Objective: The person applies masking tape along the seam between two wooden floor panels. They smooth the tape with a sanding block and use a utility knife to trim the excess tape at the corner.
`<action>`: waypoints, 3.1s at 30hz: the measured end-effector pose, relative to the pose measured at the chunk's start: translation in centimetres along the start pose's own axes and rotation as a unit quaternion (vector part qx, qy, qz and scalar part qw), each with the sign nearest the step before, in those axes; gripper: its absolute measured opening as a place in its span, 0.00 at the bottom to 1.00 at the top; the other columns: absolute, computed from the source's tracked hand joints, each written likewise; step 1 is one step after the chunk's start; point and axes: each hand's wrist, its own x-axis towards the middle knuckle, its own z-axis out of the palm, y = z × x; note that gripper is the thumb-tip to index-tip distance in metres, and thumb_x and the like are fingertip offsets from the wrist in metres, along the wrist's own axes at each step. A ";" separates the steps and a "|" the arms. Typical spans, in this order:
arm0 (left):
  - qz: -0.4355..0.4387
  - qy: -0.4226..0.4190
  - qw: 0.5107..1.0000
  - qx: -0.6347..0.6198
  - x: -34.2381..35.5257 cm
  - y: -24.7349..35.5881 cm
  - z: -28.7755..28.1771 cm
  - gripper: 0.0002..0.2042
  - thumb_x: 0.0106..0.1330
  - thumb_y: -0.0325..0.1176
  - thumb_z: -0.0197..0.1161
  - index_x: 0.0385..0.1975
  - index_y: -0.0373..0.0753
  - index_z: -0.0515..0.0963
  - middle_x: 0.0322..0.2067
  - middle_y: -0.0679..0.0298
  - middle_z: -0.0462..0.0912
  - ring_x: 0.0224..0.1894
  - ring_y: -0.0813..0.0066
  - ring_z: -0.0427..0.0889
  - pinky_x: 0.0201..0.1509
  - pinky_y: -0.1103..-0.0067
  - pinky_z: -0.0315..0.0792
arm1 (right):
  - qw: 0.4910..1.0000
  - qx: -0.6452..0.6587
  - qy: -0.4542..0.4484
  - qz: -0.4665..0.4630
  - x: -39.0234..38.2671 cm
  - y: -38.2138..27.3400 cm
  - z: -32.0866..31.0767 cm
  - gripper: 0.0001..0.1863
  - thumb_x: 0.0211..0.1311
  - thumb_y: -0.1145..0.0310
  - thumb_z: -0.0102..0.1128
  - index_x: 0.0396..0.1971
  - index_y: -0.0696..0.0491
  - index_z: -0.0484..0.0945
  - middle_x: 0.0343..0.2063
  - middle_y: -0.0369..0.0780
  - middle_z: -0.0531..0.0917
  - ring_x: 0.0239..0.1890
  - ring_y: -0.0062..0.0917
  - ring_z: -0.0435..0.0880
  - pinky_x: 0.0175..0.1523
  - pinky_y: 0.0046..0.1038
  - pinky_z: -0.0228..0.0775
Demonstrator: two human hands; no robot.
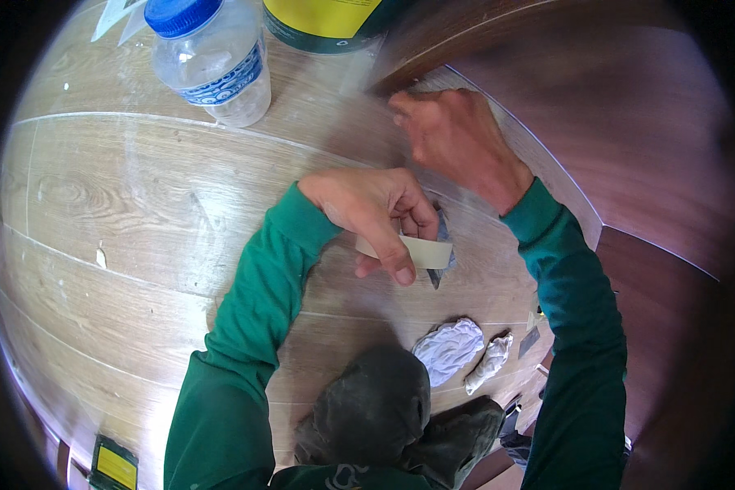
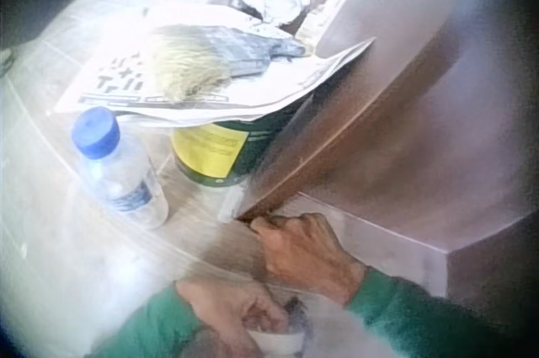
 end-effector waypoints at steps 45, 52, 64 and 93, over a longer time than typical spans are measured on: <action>-0.018 0.000 0.999 -0.035 0.0 -0.2 0.1 0.16 0.52 0.23 0.77 0.37 0.27 0.79 0.28 0.57 0.86 0.24 0.78 0.84 0.25 0.84 0.78 | 0.617 0.636 0.161 0.434 -3.8 -1.4 6.5 0.16 0.57 0.70 0.67 0.44 0.60 0.82 0.41 0.41 0.86 0.44 0.25 0.82 0.51 0.28 0.74; -0.003 -0.005 1.000 -0.026 0.1 -0.3 -0.1 0.16 0.52 0.23 0.77 0.38 0.26 0.79 0.27 0.57 0.86 0.24 0.78 0.84 0.25 0.84 0.79 | 0.621 0.601 0.167 0.475 -3.2 -1.4 7.6 0.19 0.55 0.68 0.71 0.45 0.60 0.82 0.44 0.43 0.83 0.46 0.27 0.81 0.54 0.30 0.73; -0.009 -0.013 1.000 -0.022 0.0 -0.8 0.0 0.14 0.53 0.24 0.76 0.35 0.28 0.78 0.27 0.59 0.85 0.24 0.78 0.84 0.24 0.83 0.78 | 0.878 0.358 0.147 0.280 -4.4 -3.5 1.4 0.15 0.59 0.63 0.65 0.37 0.62 0.81 0.32 0.52 0.85 0.32 0.42 0.85 0.36 0.37 0.76; 0.030 -0.039 0.999 -0.003 1.1 -1.4 0.3 0.13 0.54 0.27 0.76 0.32 0.31 0.78 0.24 0.63 0.84 0.23 0.80 0.82 0.24 0.84 0.69 | 0.998 -0.050 0.048 -0.013 -1.3 -1.1 1.8 0.17 0.49 0.75 0.62 0.43 0.57 0.79 0.30 0.43 0.81 0.30 0.39 0.85 0.34 0.38 0.78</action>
